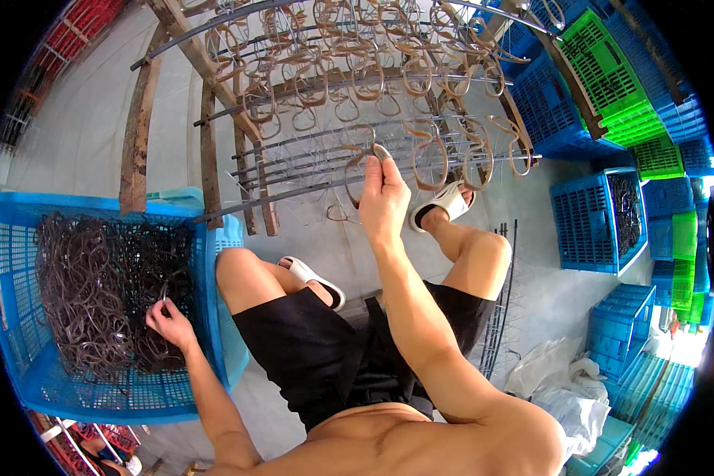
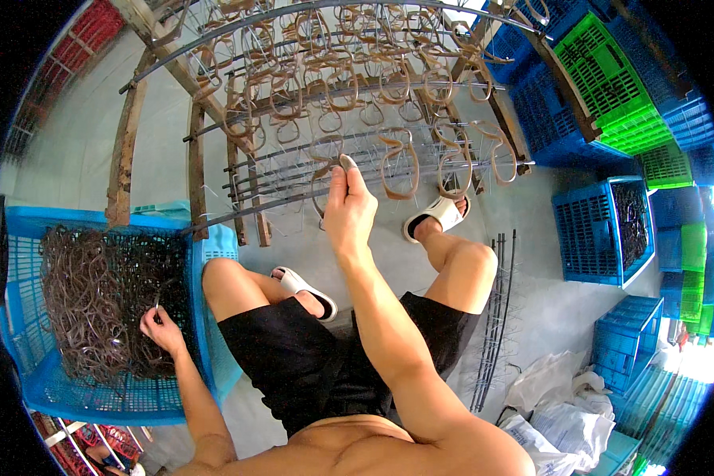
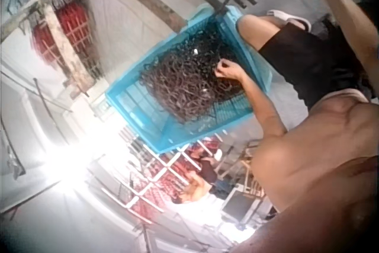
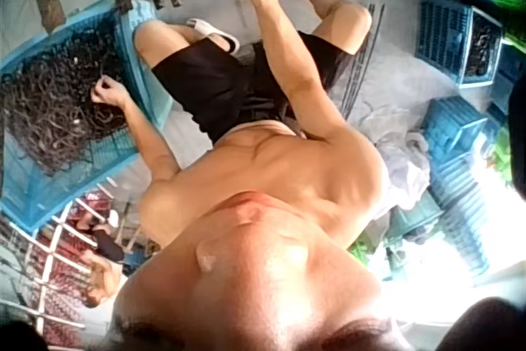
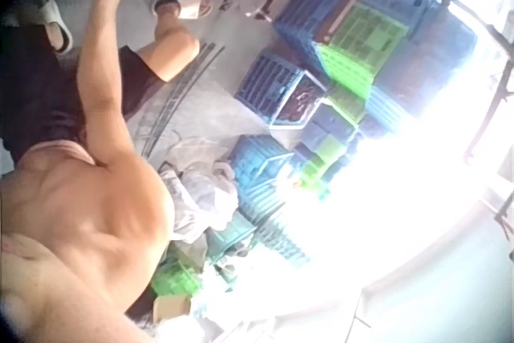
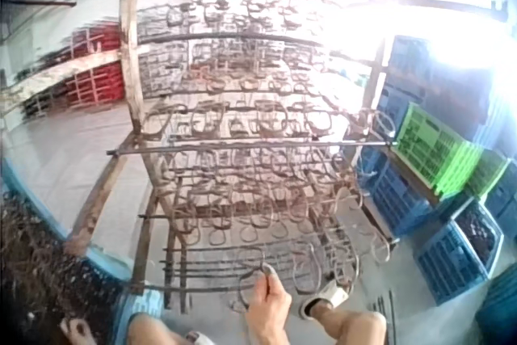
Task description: The person sits on the floor and repeatedly picks up metal wire loops from a blue crate. They bend the loops into a hook shape and hang them onto a multi-tiered metal rack. The person continues this repetitive assembly process for the duration of the clip.
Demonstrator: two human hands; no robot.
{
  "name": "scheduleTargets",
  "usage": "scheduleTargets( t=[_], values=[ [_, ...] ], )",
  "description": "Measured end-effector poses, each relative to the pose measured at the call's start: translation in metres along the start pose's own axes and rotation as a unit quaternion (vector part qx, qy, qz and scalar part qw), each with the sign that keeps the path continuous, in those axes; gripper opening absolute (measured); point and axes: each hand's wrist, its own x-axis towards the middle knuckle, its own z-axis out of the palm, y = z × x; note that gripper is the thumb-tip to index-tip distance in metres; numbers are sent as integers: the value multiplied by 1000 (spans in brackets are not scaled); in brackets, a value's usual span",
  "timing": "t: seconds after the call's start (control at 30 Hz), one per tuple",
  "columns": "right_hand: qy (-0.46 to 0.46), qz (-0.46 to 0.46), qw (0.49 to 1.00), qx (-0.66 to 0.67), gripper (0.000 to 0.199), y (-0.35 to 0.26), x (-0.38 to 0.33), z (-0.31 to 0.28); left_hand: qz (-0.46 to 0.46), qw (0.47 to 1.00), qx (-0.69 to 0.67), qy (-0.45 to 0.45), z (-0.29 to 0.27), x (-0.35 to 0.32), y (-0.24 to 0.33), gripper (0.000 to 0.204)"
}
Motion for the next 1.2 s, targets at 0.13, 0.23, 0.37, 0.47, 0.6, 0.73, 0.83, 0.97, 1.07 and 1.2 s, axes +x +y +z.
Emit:
scheduleTargets(
  t=[0.13,0.23,0.37,0.47,0.6,0.73,0.83,0.97,1.07,1.2],
  values=[
    [0,-13,1000,-12,23,-3,7,-7,-9,988,58,-142,17,-8,-25,20],
    [-30,12,998,50,20,2,10,-16,-92,969,-21,-227,31,-14,-32,23],
    [-89,58,990,88,22,0,3,-26,-185,940,-184,-221,12,-11,-9,25],
    [-74,-66,986,-134,28,-8,-18,-31,-340,775,-501,-182,-21,-10,17,15],
    [-80,-205,960,-175,43,-61,-70,-36,-115,839,-478,-233,-77,-18,90,7],
    [-484,73,867,97,31,-81,-134,-2,192,931,-252,-181,-105,-46,165,20],
    [-382,6,899,211,36,-64,-170,21,268,876,-311,-253,-93,-70,197,25],
    [-327,11,930,169,43,-58,-155,12,281,786,-437,-336,-82,-60,195,28],
    [-332,-219,910,-120,56,-72,-131,-5,181,678,-579,-416,-88,-49,186,24],
    [-359,-362,856,-80,52,-78,-102,-18,39,548,-642,-535,-98,-22,178,26]
  ],
)
